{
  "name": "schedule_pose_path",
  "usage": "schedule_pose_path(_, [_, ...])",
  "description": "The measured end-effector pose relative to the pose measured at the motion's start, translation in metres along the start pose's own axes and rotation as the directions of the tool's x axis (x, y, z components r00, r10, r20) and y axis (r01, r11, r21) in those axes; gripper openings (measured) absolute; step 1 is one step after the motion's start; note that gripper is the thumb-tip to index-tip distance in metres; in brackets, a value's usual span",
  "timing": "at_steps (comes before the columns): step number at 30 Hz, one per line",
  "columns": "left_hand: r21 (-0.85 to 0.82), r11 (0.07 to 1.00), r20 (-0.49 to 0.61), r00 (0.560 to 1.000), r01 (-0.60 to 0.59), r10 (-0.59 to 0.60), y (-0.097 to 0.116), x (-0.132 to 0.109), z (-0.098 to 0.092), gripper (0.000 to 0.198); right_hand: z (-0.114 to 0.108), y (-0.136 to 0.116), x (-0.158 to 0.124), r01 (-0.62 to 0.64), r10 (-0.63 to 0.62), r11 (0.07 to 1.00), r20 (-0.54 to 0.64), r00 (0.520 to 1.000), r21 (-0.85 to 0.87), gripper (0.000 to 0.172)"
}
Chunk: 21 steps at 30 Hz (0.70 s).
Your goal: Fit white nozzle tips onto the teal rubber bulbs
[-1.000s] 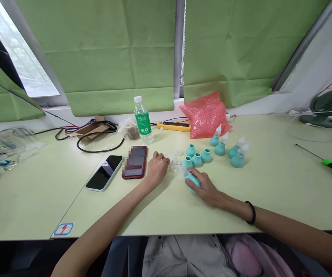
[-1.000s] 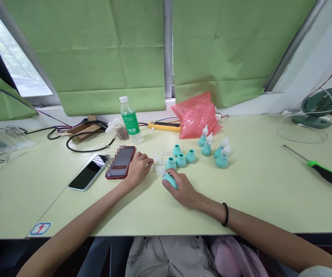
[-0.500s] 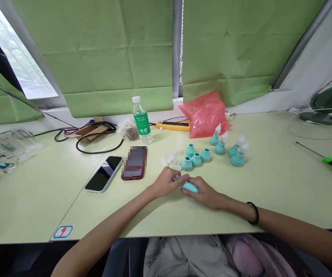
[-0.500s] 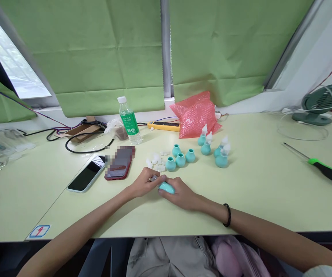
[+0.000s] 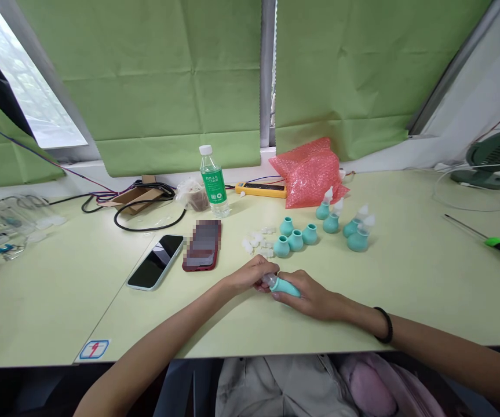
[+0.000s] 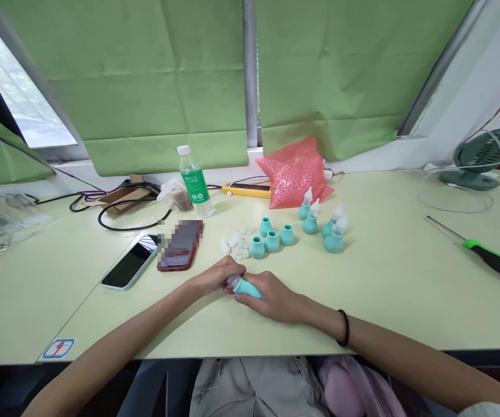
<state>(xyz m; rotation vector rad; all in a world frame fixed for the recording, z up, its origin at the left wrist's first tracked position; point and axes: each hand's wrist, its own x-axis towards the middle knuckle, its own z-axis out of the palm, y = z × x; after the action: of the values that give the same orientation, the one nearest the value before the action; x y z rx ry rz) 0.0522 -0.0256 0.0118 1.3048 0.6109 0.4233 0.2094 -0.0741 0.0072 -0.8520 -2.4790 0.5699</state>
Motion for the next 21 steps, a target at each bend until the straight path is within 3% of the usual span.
schedule_pose_path(3, [-0.038, 0.998, -0.006, 0.999, 0.041, -0.042, 0.001, 0.002, -0.007, 0.04, 0.005, 0.003, -0.004, 0.118, -0.119, 0.976, 0.007, 0.993, -0.184, 0.021])
schedule_pose_path(6, [0.261, 0.965, -0.251, 0.963, -0.029, 0.097, 0.0, 0.004, -0.01, 0.041, 0.005, 0.004, -0.005, 0.089, -0.1, 0.979, -0.056, 0.993, -0.184, 0.02])
schedule_pose_path(7, [0.432, 0.901, -0.322, 0.928, -0.033, 0.188, -0.002, 0.004, -0.009, 0.041, 0.002, 0.003, -0.005, 0.069, -0.084, 0.986, -0.095, 0.992, -0.154, 0.019])
schedule_pose_path(9, [0.744, 0.667, -0.363, 0.865, 0.047, 0.345, -0.006, 0.005, -0.007, 0.036, -0.006, 0.003, -0.003, 0.059, -0.071, 0.996, -0.191, 0.979, -0.067, 0.016])
schedule_pose_path(11, [0.9, 0.406, -0.331, 0.853, 0.157, 0.404, -0.011, 0.006, -0.007, 0.029, -0.02, 0.003, 0.002, 0.073, -0.068, 0.997, -0.294, 0.953, 0.005, 0.014])
schedule_pose_path(13, [0.946, 0.236, -0.305, 0.86, 0.223, 0.409, -0.015, 0.007, -0.008, 0.028, -0.038, 0.007, 0.01, 0.054, -0.041, 0.998, -0.399, 0.916, 0.02, 0.016])
schedule_pose_path(19, [0.954, 0.01, -0.275, 0.861, 0.3, 0.427, -0.018, 0.008, -0.008, 0.033, -0.089, 0.04, 0.05, -0.154, 0.05, 0.978, -0.56, 0.827, -0.14, 0.024])
schedule_pose_path(21, [0.943, -0.047, -0.277, 0.856, 0.329, 0.436, -0.018, 0.008, -0.007, 0.036, -0.099, 0.056, 0.065, -0.225, 0.094, 0.955, -0.526, 0.845, -0.192, 0.026])
